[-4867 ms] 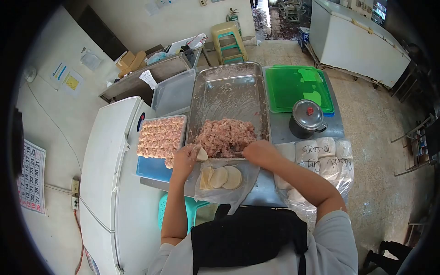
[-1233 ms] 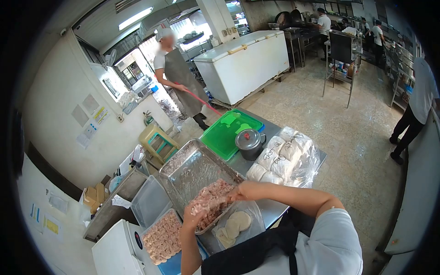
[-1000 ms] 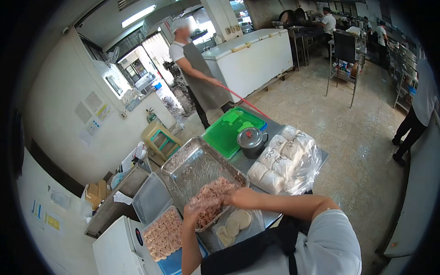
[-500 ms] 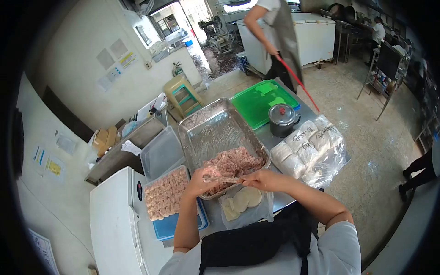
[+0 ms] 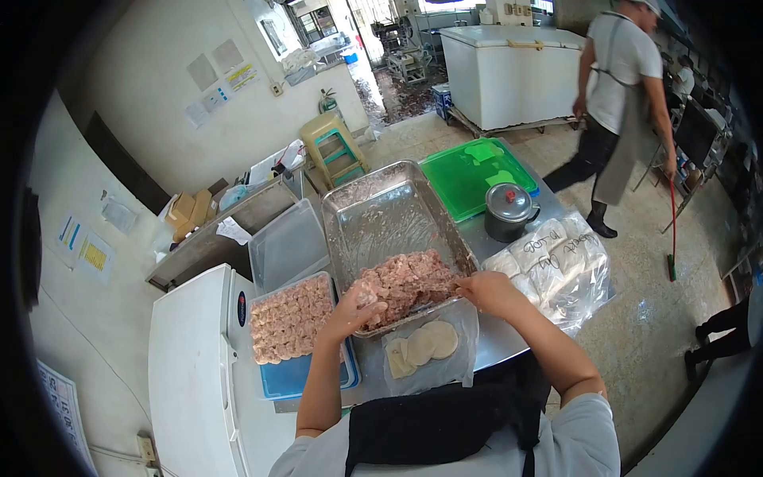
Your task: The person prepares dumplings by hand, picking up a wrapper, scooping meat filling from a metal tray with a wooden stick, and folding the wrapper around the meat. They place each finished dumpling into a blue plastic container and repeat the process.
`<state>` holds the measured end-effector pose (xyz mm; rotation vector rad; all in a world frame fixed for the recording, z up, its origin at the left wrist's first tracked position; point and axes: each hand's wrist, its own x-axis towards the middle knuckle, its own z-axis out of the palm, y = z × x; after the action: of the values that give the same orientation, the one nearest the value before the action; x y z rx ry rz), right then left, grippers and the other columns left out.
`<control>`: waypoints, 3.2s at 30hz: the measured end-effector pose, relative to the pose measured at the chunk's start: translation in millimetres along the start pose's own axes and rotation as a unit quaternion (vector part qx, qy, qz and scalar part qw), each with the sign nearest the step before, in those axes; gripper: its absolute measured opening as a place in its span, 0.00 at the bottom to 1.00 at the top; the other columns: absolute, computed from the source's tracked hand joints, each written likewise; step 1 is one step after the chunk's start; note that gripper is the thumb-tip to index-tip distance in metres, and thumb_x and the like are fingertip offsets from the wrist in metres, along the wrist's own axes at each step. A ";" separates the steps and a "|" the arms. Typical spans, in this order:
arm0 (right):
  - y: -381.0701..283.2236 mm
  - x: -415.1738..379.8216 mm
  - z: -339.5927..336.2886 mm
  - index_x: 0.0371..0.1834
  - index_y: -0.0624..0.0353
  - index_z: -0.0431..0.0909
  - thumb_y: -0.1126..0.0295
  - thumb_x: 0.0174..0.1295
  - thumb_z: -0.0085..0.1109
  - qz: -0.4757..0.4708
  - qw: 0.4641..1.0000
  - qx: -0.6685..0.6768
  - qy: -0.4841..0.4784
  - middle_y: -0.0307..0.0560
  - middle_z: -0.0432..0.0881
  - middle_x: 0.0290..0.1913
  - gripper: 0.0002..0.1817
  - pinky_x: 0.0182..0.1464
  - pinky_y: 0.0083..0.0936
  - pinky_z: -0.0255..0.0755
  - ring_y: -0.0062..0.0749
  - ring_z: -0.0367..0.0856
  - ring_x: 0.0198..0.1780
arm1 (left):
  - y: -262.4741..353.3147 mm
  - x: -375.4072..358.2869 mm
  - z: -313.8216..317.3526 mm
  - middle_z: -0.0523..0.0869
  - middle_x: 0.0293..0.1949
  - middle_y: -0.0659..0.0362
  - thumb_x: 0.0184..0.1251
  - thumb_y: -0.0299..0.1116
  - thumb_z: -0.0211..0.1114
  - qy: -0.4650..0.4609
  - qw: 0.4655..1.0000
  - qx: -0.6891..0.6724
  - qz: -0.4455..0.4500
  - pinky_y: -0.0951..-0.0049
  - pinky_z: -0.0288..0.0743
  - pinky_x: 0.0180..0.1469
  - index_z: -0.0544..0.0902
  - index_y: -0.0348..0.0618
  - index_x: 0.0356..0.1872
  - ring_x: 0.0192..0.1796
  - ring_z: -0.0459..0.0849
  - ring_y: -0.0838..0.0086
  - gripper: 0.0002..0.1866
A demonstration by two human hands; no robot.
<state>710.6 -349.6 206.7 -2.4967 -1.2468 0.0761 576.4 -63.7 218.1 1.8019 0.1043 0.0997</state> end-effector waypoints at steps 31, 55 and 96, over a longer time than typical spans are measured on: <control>-36.1 46.7 19.7 0.53 0.63 0.78 0.63 0.67 0.57 -0.070 0.922 0.374 -0.067 0.44 0.83 0.35 0.17 0.42 0.24 0.72 0.24 0.78 0.38 | -3.8 -93.0 -88.0 0.80 0.40 0.59 0.49 0.31 0.75 0.218 0.969 0.113 0.018 0.75 0.74 0.39 0.80 0.40 0.43 0.39 0.78 0.76 0.19; -8.3 48.5 68.0 0.50 0.57 0.78 0.61 0.69 0.55 0.124 0.815 0.566 -0.017 0.28 0.69 0.22 0.14 0.19 0.10 0.52 0.09 0.61 0.19 | -87.4 -152.6 -54.5 0.81 0.46 0.41 0.57 0.32 0.65 0.278 0.874 0.357 -0.178 0.56 0.75 0.48 0.60 0.36 0.65 0.48 0.80 0.46 0.36; -91.8 55.6 46.4 0.24 0.58 0.80 0.66 0.56 0.56 -0.211 0.972 -0.076 -0.065 0.49 0.81 0.25 0.09 0.29 0.34 0.77 0.41 0.83 0.28 | -87.2 -70.5 96.9 0.80 0.47 0.50 0.58 0.31 0.65 0.028 0.973 0.203 0.107 0.60 0.72 0.56 0.83 0.41 0.44 0.52 0.77 0.53 0.13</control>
<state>665.1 -242.3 199.4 -2.3193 -1.8761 0.0388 516.9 -145.9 110.0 2.2156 -0.0333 0.3010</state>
